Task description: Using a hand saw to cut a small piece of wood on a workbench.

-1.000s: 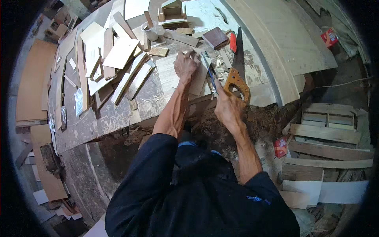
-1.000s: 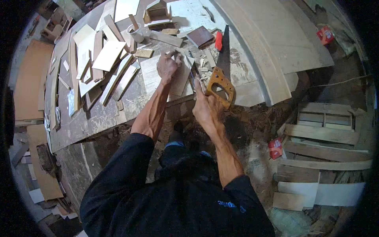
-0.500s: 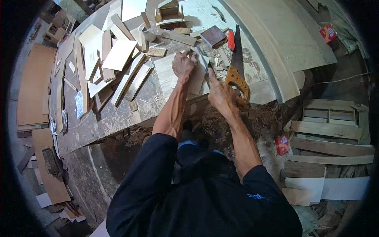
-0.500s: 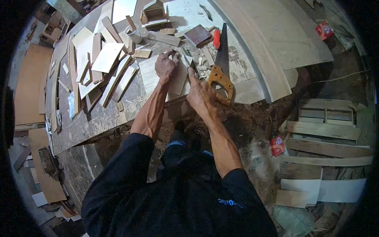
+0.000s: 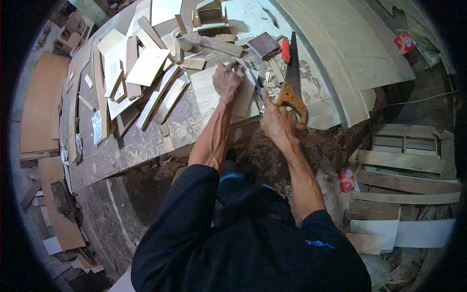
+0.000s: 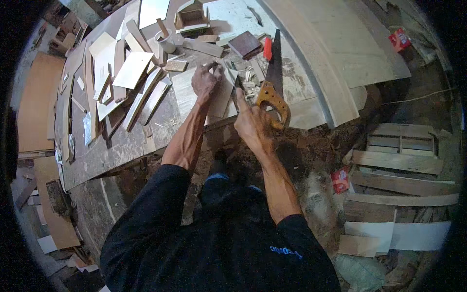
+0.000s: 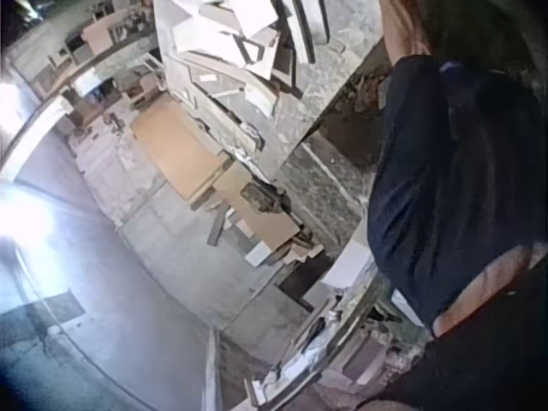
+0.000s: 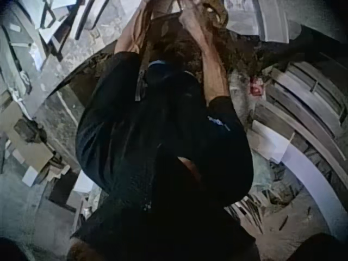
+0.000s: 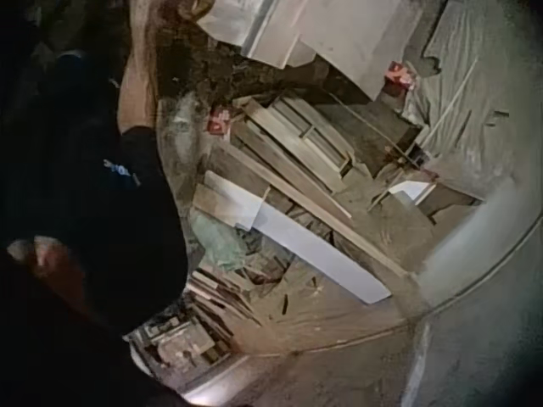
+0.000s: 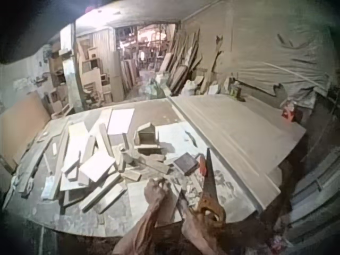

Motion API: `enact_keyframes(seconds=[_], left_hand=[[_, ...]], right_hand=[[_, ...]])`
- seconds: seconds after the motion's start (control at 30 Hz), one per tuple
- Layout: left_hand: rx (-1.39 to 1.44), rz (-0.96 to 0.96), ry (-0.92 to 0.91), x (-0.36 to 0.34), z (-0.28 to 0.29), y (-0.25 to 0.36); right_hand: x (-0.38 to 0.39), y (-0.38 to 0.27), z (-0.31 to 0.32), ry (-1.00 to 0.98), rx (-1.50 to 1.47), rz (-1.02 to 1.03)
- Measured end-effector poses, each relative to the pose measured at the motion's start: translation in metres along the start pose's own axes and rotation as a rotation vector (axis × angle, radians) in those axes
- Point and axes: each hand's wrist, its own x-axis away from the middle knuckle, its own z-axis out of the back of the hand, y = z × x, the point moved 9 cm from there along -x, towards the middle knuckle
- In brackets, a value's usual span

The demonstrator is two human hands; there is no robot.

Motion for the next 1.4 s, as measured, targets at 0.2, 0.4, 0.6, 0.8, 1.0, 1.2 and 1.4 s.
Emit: enact_keyframes(seconds=[0.2,0.4,0.6,0.8,1.0,1.2,1.4], left_hand=[[0.001,0.049,-0.025,-0.002,0.005,-0.018],[0.001,-0.026,0.008,-0.003,-0.007,-0.001],[-0.027,0.03,-0.021,-0.001,-0.004,-0.013],[0.0,0.05,-0.041,0.001,-0.003,-0.012],[-0.086,-0.024,-0.005,0.0,-0.002,-0.002],[-0.191,-0.081,-0.009,0.001,-0.009,0.001],[-0.171,-0.075,0.001,-0.004,-0.013,-0.004]], right_hand=[[0.028,-0.007,0.005,-0.246,-0.049,-0.124],[0.0,0.013,-0.011,-0.193,-0.06,-0.179],[0.005,0.004,-0.014,-0.157,-0.064,-0.125],[0.003,0.013,-0.027,-0.118,-0.135,-0.112],[0.006,0.005,-0.034,-0.058,-0.226,-0.047],[0.007,0.008,-0.034,-0.154,-0.143,-0.151],[0.03,0.003,-0.018,-0.051,-0.05,-0.048]])
